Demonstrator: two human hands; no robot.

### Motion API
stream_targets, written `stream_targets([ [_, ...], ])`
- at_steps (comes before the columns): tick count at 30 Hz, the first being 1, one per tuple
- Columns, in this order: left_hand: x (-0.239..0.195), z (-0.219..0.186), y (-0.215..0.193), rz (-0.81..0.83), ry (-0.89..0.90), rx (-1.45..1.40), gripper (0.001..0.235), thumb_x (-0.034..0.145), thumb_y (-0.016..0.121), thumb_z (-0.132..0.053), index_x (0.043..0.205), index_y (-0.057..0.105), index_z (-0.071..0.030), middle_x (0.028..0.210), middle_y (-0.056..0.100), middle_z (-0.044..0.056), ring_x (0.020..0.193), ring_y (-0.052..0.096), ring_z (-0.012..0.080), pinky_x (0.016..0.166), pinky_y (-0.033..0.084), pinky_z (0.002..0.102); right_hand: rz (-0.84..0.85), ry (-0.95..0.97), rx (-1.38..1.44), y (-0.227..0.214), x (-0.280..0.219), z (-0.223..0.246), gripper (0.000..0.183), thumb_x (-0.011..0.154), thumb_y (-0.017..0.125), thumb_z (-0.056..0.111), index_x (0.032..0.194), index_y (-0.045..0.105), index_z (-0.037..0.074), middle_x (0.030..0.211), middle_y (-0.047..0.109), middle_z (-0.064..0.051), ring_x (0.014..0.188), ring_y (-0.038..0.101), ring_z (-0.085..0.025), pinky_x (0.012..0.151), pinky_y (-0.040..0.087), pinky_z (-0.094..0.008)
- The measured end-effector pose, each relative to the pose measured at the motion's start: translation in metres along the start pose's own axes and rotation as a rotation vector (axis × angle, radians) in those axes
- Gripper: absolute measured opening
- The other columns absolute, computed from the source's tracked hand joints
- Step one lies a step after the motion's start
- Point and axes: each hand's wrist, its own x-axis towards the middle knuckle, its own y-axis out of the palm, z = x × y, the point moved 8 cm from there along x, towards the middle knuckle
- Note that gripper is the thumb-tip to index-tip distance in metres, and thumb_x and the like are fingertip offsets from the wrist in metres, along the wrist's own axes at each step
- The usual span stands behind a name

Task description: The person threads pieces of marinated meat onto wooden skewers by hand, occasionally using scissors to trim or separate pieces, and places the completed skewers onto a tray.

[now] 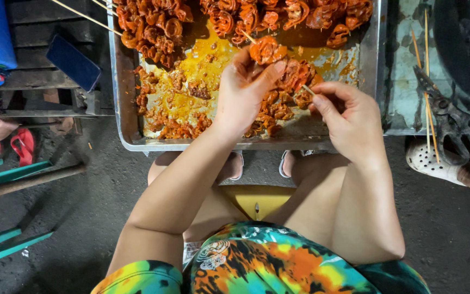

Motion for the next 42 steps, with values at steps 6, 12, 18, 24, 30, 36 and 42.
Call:
stream_targets([
  [6, 0.005, 0.007, 0.033, 0.133, 0.090, 0.070, 0.044, 0.098, 0.076, 0.005, 0.132, 0.049, 0.002, 0.120, 0.072, 0.012, 0.113, 0.070, 0.0199, 0.105, 0.059, 0.037, -0.070, -0.010, 0.060, -0.007, 0.001, -0.005, 0.016, 0.105, 0.068, 0.004, 0.120, 0.069, -0.002, 0.096, 0.071, -0.003, 0.082, 0.067, -0.007, 0.071, 0.053, -0.022],
  [12, 0.011, 0.015, 0.048, 0.186, 0.069, -0.083, 0.049, 0.097, 0.077, 0.006, 0.136, 0.048, 0.003, 0.119, 0.071, 0.010, 0.114, 0.070, 0.0208, 0.106, 0.060, 0.041, -0.072, -0.003, 0.111, -0.021, -0.002, -0.007, 0.016, 0.107, 0.068, 0.003, 0.121, 0.068, -0.003, 0.096, 0.072, -0.004, 0.074, 0.061, -0.006, 0.065, 0.049, -0.021],
  [18, 0.001, 0.034, 0.067, 0.580, 0.281, 1.175, 0.039, 0.085, 0.074, -0.001, 0.123, 0.065, -0.002, 0.118, 0.070, 0.019, 0.112, 0.067, 0.0387, 0.096, 0.056, 0.044, -0.205, -0.097, 0.136, -0.047, -0.003, -0.002, 0.010, 0.112, 0.067, -0.001, 0.122, 0.067, -0.004, 0.102, 0.071, -0.006, 0.089, 0.068, -0.009, 0.070, 0.050, -0.020],
  [24, -0.007, 0.053, 0.070, 0.725, 0.177, 1.594, 0.029, 0.081, 0.061, -0.003, 0.109, 0.068, -0.004, 0.105, 0.069, 0.020, 0.103, 0.067, 0.0398, 0.087, 0.055, 0.049, -0.205, -0.067, 0.162, -0.048, -0.001, -0.003, 0.011, 0.109, 0.067, -0.001, 0.119, 0.066, -0.003, 0.101, 0.071, -0.005, 0.087, 0.069, -0.008, 0.067, 0.050, -0.019],
  [30, -0.008, 0.038, 0.054, 0.798, -0.124, 1.751, 0.024, 0.087, 0.064, -0.023, 0.108, 0.070, -0.012, 0.101, 0.070, 0.013, 0.105, 0.067, 0.0330, 0.095, 0.048, 0.051, -0.206, -0.089, 0.139, -0.050, -0.003, -0.001, 0.010, 0.111, 0.066, -0.001, 0.120, 0.067, -0.004, 0.103, 0.071, -0.006, 0.091, 0.071, -0.009, 0.068, 0.050, -0.019],
  [36, 0.008, 0.043, 0.096, 0.662, 0.570, 1.375, 0.031, 0.079, 0.065, -0.015, 0.109, 0.071, -0.009, 0.105, 0.071, 0.015, 0.103, 0.065, 0.0364, 0.085, 0.052, 0.046, -0.200, -0.062, 0.167, -0.047, -0.001, -0.003, 0.011, 0.108, 0.067, -0.001, 0.119, 0.066, -0.003, 0.103, 0.070, -0.005, 0.088, 0.070, -0.009, 0.066, 0.050, -0.019],
  [42, 0.023, 0.073, 0.079, 0.771, 0.322, 1.485, 0.031, 0.082, 0.063, -0.009, 0.111, 0.070, -0.005, 0.095, 0.070, 0.018, 0.097, 0.066, 0.0384, 0.083, 0.053, 0.047, -0.208, -0.073, 0.177, -0.052, -0.002, -0.004, 0.011, 0.110, 0.067, -0.001, 0.120, 0.067, -0.003, 0.104, 0.071, -0.005, 0.092, 0.071, -0.009, 0.068, 0.051, -0.020],
])
